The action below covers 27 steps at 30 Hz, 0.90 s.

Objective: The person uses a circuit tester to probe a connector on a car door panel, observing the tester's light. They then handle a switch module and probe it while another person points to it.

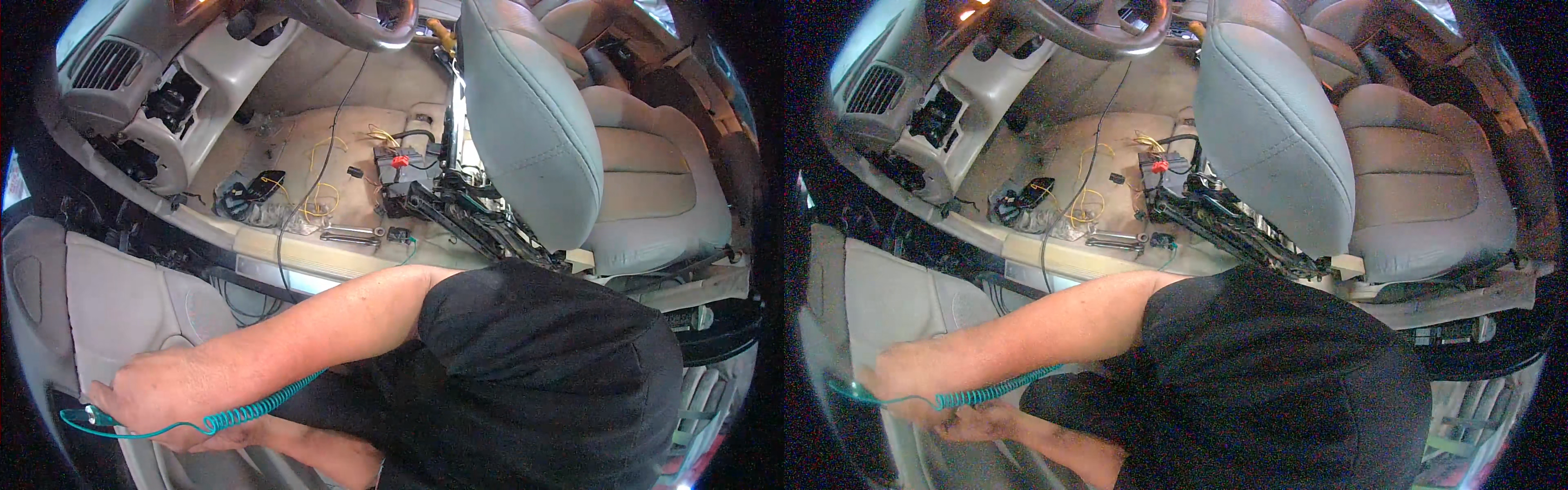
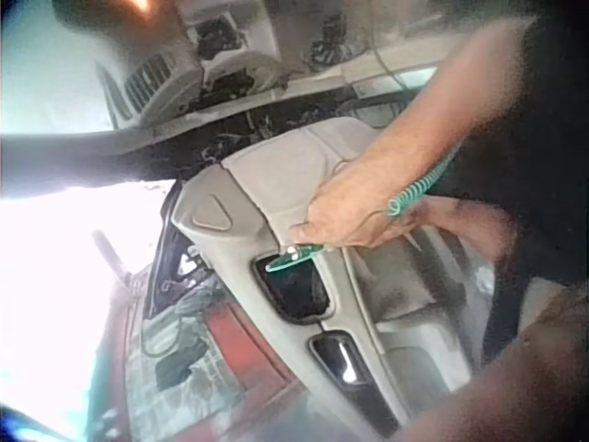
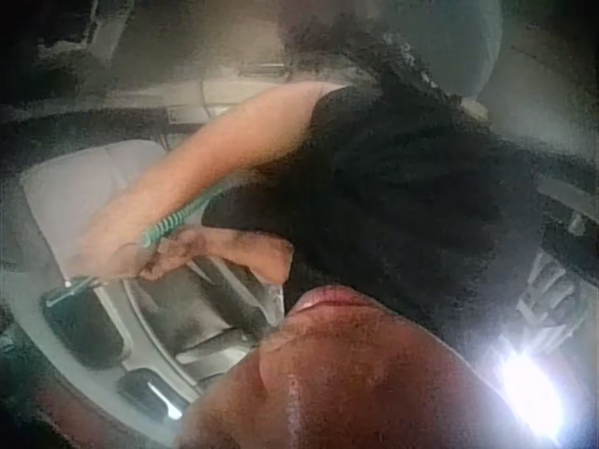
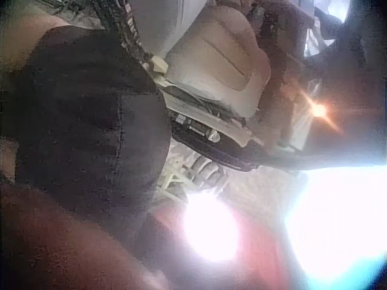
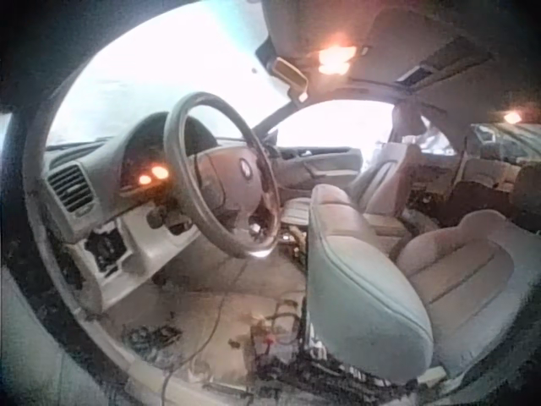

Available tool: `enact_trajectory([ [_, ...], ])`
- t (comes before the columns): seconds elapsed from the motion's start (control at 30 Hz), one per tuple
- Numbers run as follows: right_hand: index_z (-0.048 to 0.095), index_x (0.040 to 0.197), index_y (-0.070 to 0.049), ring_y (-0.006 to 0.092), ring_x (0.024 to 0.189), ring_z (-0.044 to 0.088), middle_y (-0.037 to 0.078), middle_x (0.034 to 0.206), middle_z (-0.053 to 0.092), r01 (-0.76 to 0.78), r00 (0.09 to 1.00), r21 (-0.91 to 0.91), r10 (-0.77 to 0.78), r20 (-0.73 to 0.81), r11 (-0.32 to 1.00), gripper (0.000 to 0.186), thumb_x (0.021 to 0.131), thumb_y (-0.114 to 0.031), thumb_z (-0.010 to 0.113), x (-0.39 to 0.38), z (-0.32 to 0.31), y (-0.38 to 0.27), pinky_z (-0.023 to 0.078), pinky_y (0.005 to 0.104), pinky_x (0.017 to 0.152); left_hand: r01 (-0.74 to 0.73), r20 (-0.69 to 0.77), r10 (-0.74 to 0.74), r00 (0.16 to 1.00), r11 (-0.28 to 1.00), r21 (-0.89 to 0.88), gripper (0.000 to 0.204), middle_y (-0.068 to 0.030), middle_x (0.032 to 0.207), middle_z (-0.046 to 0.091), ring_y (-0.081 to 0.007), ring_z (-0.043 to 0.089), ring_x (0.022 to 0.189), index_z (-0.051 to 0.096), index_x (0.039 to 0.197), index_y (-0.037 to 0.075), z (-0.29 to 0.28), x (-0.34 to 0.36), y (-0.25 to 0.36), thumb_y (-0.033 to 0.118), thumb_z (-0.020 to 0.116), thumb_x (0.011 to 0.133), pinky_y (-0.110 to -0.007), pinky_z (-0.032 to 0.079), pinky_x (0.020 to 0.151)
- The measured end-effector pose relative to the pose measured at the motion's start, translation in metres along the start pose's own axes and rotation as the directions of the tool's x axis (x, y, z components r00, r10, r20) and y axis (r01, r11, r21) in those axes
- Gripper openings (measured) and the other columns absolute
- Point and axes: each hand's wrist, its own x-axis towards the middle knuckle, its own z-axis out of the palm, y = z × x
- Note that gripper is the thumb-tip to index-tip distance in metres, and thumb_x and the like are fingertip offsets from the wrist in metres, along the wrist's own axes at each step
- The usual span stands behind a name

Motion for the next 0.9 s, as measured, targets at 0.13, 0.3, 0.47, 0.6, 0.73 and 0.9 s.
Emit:
enact_trajectory([
  [0.13, 0.048, 0.107, 0.004, 0.0422, 0.067, 0.060, 0.018, 0.064, 0.053, -0.070, 0.996, 0.043, 0.068, 0.055, 0.997, 0.039, 0.074, -0.012, 0.061, -0.001, 0.000, 0.002, 0.047, 0.0527, 0.058, 0.033, 0.015, -0.032, 0.999, 0.998, -0.049, 0.047, -0.0083, 0.112, 0.050, -0.0198, 0.053, 0.102, 0.046, 0.121, 0.007, 0.005, -0.005, 0.007, 0.034, 0.061, 0.085, -0.033, 0.044, 0.086],
  [0.3, 0.048, 0.112, 0.005, 0.0425, 0.064, 0.061, 0.020, 0.065, 0.058, 0.033, 0.986, -0.040, -0.026, 0.163, 0.999, 0.041, 0.077, -0.014, 0.060, 0.003, -0.017, 0.013, 0.051, 0.0511, 0.061, 0.082, 0.042, -0.078, 0.996, 0.993, -0.087, 0.057, -0.0101, 0.116, 0.048, -0.0218, 0.051, 0.106, 0.043, 0.125, 0.005, 0.018, -0.017, 0.015, 0.034, 0.065, 0.081, -0.035, 0.042, 0.091],
  [0.47, 0.058, 0.099, 0.001, 0.0400, 0.063, 0.062, 0.022, 0.068, 0.060, -0.202, 0.892, 0.157, 0.115, 0.437, 0.967, 0.035, 0.084, -0.031, 0.062, 0.022, 0.003, 0.018, 0.052, 0.0489, 0.060, 0.094, -0.093, -0.100, 0.991, 0.994, -0.063, 0.067, -0.0119, 0.120, 0.046, -0.0238, 0.049, 0.110, 0.041, 0.128, 0.003, -0.016, 0.011, 0.018, 0.035, 0.069, 0.078, -0.036, 0.040, 0.096],
  [0.6, 0.057, 0.101, -0.003, 0.0343, 0.071, 0.065, 0.019, 0.083, 0.063, 0.132, 0.967, -0.146, -0.095, 0.236, 0.981, 0.026, 0.087, -0.024, 0.064, 0.011, -0.022, 0.021, 0.052, 0.0417, 0.065, 0.034, -0.082, -0.045, 0.996, 0.991, -0.126, 0.075, -0.0133, 0.122, 0.044, -0.0253, 0.047, 0.113, 0.038, 0.131, 0.001, 0.008, -0.008, 0.014, 0.036, 0.073, 0.075, -0.038, 0.039, 0.100],
  [0.73, 0.050, 0.106, 0.000, 0.0177, 0.076, 0.066, 0.010, 0.091, 0.065, -0.017, 0.968, -0.018, 0.021, 0.249, 1.000, 0.019, 0.092, -0.006, 0.061, 0.012, -0.019, 0.012, 0.053, 0.0301, 0.069, -0.019, -0.029, 0.013, 0.999, 0.976, -0.216, 0.071, -0.0132, 0.119, 0.044, -0.0210, 0.047, 0.106, 0.034, 0.135, 0.003, -0.001, -0.012, 0.010, 0.024, 0.070, 0.077, -0.035, 0.040, 0.094],
  [0.9, 0.050, 0.106, 0.000, 0.0164, 0.075, 0.065, 0.009, 0.092, 0.065, -0.020, 0.954, 0.075, -0.004, 0.301, 0.997, 0.019, 0.092, -0.006, 0.062, 0.012, -0.012, 0.011, 0.053, 0.0296, 0.069, -0.030, -0.058, 0.019, 0.998, 0.982, -0.187, 0.073, -0.0133, 0.117, 0.044, -0.0204, 0.046, 0.104, 0.033, 0.136, 0.004, -0.010, -0.014, 0.009, 0.024, 0.071, 0.076, -0.034, 0.040, 0.092],
])
